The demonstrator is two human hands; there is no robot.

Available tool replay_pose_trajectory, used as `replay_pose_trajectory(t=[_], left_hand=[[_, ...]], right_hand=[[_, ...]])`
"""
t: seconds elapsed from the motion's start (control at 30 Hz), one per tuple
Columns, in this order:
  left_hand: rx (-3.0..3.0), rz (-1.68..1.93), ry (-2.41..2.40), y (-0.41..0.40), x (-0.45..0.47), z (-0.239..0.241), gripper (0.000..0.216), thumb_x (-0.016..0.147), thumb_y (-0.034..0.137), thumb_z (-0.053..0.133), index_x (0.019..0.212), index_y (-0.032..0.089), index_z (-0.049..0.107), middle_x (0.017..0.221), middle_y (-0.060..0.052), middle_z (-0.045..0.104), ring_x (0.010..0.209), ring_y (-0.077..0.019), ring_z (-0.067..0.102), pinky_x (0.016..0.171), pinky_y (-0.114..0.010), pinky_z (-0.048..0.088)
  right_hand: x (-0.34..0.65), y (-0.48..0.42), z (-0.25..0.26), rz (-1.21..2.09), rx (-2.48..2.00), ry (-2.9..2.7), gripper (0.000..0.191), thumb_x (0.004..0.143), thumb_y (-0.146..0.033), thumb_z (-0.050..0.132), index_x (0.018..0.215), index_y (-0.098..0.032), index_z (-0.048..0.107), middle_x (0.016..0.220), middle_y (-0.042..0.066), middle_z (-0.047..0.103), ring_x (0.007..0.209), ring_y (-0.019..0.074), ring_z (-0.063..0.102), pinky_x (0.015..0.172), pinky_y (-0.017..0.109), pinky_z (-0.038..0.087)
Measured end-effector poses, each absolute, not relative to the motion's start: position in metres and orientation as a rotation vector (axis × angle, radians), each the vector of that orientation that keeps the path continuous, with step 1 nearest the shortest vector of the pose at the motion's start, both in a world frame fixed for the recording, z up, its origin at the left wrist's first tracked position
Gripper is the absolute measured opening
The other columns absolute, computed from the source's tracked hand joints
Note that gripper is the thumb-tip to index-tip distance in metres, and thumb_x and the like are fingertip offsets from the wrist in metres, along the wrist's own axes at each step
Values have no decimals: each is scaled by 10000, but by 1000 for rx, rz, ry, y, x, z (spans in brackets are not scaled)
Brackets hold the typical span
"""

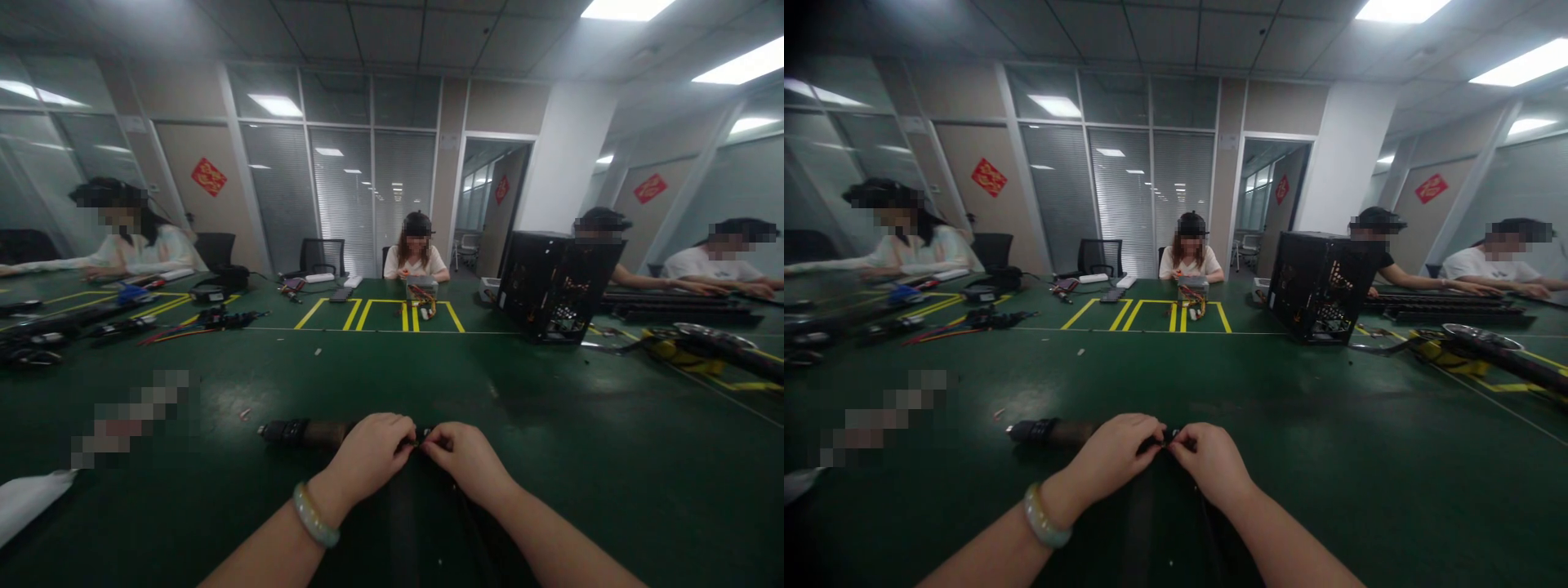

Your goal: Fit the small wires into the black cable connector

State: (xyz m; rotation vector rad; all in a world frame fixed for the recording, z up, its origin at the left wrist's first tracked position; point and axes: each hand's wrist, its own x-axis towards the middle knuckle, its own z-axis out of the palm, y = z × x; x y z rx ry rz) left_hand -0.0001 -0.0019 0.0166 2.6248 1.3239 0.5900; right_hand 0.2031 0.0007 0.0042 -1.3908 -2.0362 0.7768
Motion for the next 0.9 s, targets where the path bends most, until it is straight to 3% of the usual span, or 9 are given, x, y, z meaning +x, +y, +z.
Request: replay_pose_trajectory(t=[0.5,0.67,0.9], left_hand=[[2599,648,1283,-1,-1,14,165,842,137,595,981,225,595,1050,-16,646,989,-203,595,916,-342,442],[2557,649,1365,-1,-1,12,130,843,192,629,963,218,586,1006,-15,641,952,-204,595,874,-334,449],[2623,624,1302,-2,1,16,152,845,127,589,961,223,608,978,-5,648,939,-191,591,866,-322,435]], right_hand=[[204,4,-1,812,-1371,-2010,147,861,-271,615,804,-223,742,789,-17,721,712,153,646,627,221,406],[204,3,1,845,-1366,-2010,155,871,-295,612,812,-233,741,800,-22,724,730,157,653,624,218,406],[204,4,-2,826,-1373,-2019,145,864,-288,619,807,-234,741,783,-24,719,710,152,646,616,215,401]])
